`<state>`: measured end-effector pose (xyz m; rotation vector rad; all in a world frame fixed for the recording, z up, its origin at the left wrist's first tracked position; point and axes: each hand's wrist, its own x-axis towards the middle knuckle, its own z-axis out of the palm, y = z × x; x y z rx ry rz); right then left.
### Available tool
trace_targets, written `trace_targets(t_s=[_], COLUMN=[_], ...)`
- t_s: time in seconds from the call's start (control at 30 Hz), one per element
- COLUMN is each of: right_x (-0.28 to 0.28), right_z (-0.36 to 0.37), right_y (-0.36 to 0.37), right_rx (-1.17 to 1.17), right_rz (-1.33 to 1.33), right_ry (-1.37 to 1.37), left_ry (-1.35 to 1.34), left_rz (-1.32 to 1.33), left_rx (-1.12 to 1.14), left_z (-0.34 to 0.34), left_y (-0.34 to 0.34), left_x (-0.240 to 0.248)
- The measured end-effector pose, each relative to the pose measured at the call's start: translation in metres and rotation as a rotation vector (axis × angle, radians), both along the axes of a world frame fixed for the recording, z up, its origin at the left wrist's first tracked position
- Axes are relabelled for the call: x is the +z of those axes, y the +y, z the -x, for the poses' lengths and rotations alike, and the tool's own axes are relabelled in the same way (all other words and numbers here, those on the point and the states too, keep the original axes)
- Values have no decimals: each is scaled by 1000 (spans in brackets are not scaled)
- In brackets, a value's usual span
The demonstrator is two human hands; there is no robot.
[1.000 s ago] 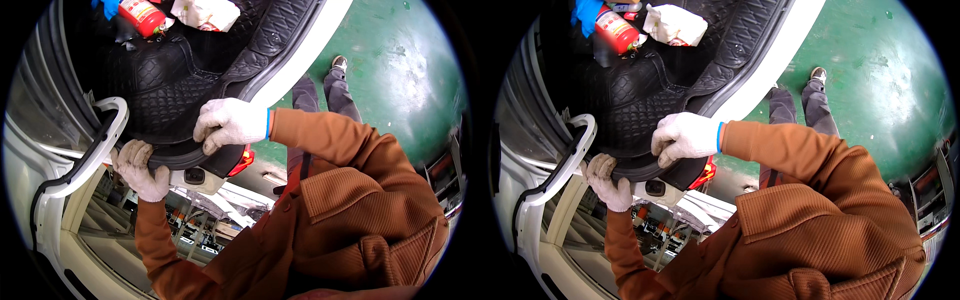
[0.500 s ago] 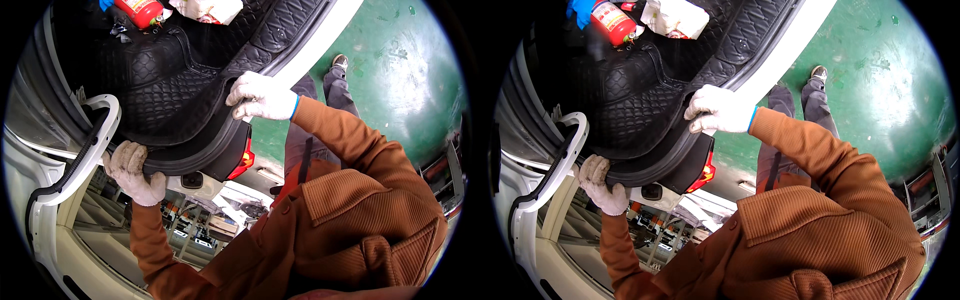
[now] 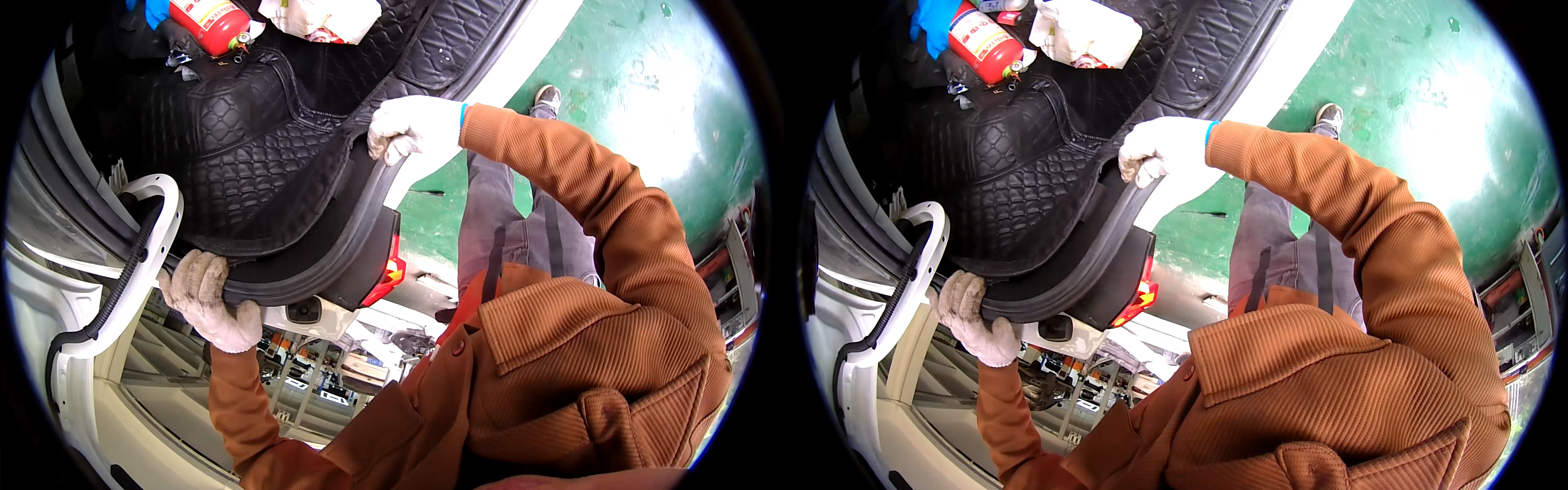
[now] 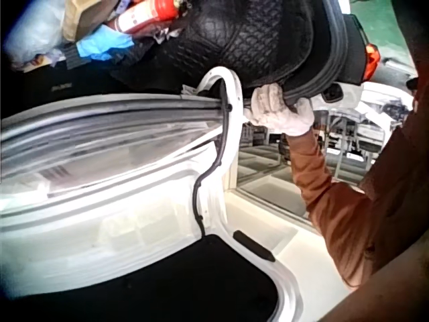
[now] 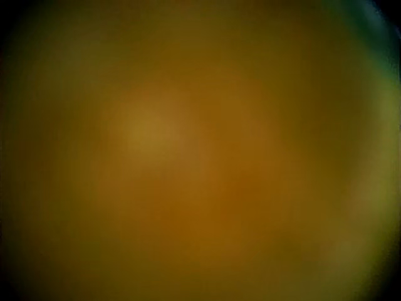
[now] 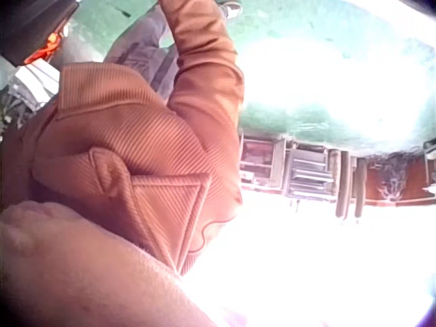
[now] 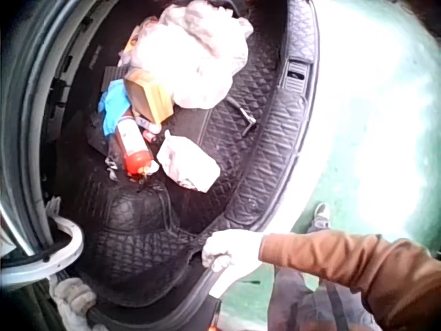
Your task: The person removes a tail light assembly from a white car, then reinstalls it into the trunk area. They use a socket wrench to tighten fasteners and adjust the trunk liner to fit the assembly. The person handles the tail light and trunk liner throughout the process.
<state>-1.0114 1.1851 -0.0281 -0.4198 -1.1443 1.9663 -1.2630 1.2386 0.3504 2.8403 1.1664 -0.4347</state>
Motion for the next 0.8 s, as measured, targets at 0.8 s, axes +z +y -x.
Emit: trace_targets(t_s=[0.8], right_x=[63], right_z=[43], right_y=[23], right_rx=[17], right_rz=[24], right_ry=[-622], left_ry=[15], left_rz=[2], left_rx=[-34], left_z=[7], left_y=[0], left_x=[1])
